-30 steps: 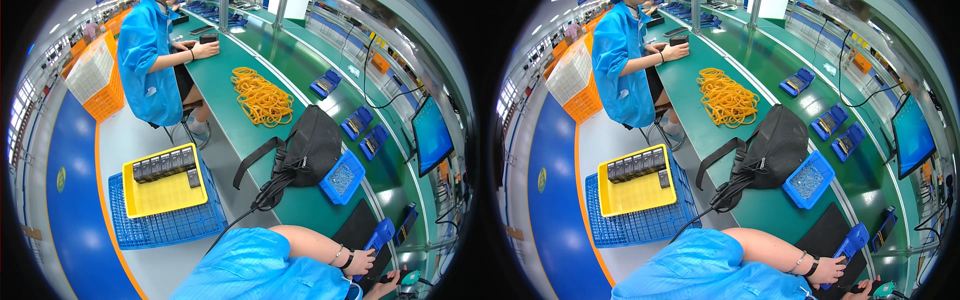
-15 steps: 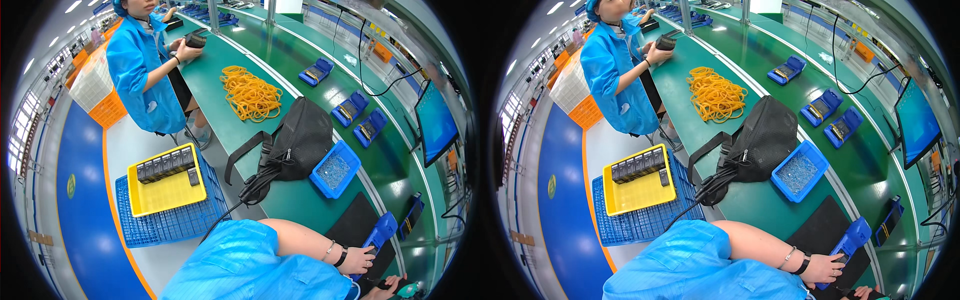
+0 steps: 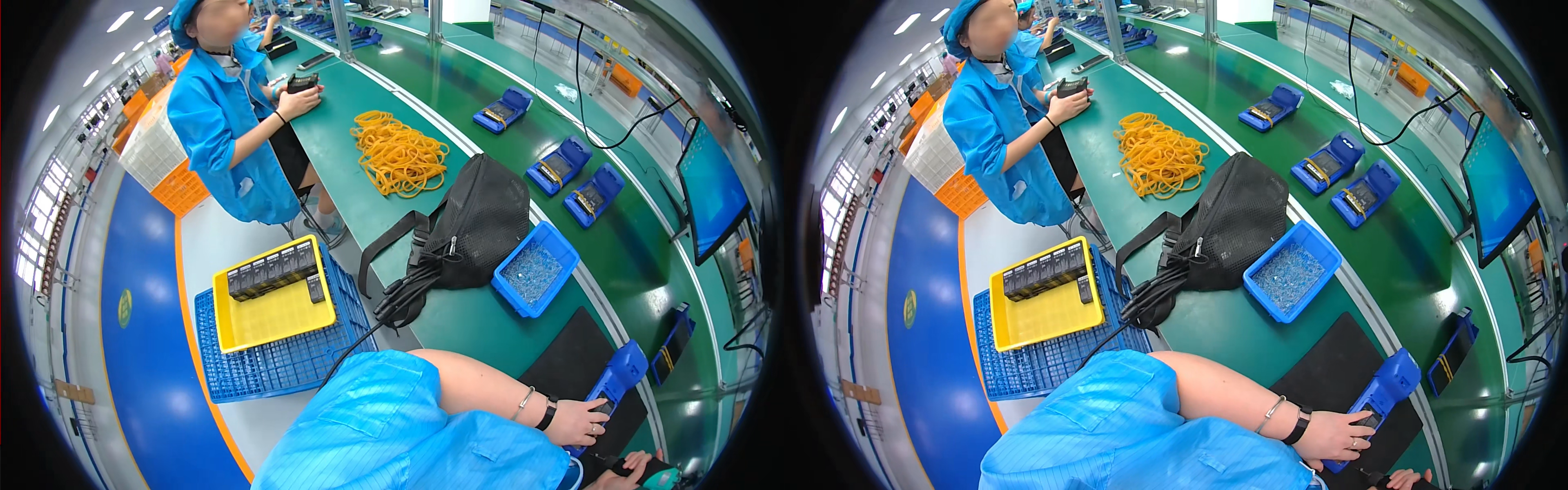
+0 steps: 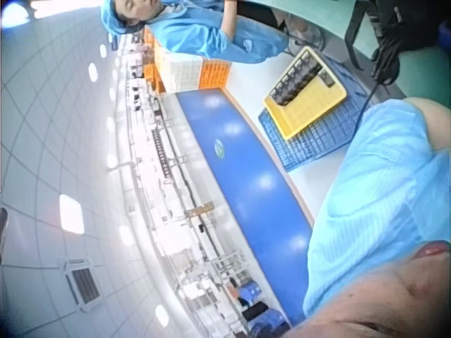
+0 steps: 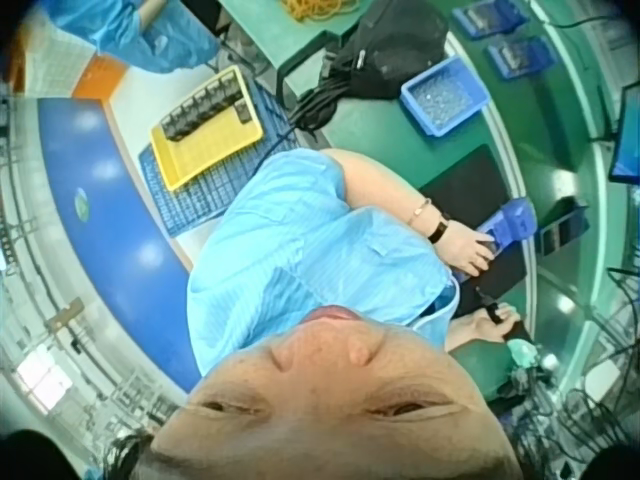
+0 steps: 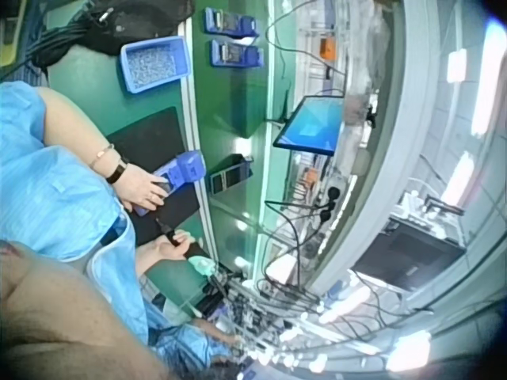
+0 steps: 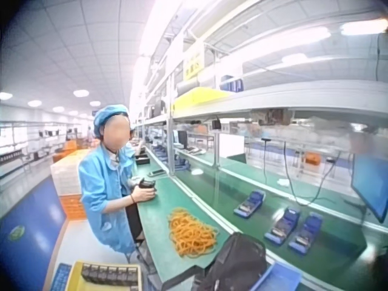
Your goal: The person assembles electronic devices by installing batteries and plastic components, securing them with screws using an electric screwdriver.
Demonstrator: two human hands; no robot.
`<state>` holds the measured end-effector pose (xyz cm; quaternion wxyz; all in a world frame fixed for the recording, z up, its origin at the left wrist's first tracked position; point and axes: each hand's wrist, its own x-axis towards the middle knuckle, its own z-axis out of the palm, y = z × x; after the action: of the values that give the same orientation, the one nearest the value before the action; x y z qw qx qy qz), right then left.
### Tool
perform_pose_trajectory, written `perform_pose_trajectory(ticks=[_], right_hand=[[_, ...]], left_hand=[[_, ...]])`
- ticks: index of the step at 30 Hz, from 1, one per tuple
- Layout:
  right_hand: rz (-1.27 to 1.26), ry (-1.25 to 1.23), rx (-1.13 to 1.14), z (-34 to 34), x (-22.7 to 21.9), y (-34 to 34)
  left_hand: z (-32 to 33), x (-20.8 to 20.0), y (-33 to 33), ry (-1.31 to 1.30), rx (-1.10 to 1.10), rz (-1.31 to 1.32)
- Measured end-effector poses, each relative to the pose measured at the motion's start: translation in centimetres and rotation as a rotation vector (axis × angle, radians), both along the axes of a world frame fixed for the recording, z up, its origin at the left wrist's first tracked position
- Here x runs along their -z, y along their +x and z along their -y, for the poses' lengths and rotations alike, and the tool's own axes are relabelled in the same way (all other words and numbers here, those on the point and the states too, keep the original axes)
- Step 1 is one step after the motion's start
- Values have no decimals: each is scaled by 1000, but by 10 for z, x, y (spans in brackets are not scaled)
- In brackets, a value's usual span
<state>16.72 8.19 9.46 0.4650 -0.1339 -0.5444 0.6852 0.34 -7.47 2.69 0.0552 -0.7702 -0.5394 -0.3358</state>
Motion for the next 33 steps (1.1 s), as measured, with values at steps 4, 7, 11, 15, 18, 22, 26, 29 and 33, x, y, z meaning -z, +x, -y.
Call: perform_pose_trajectory(ticks=[4,7,11,15,18,22,26,29,33], right_hand=[[33,79,-7,-1,1,3],[19,111,-69,-11,10,9],[46,151,-73,-5,4,10],[36,101,-107,-10,9,19],[30,129,-137,-10,7,17],[50,131,-66,2,-4,10],[24,101,-59,1,-4,10],[60,85,-25,-4,-1,13],[34,64,27,0,-4,11]], left_hand=[[2,-5,-2,-14,6,-4],[3,-5,-3,-35,23,12],[7,-9,-2,-49,30,42],[8,-11,-1,-36,24,42],[8,-10,-1,-27,24,49],[10,-15,-1,-43,32,63],[10,-14,-1,-28,25,51],[10,-14,0,-40,28,58],[11,-17,0,-48,29,59]])
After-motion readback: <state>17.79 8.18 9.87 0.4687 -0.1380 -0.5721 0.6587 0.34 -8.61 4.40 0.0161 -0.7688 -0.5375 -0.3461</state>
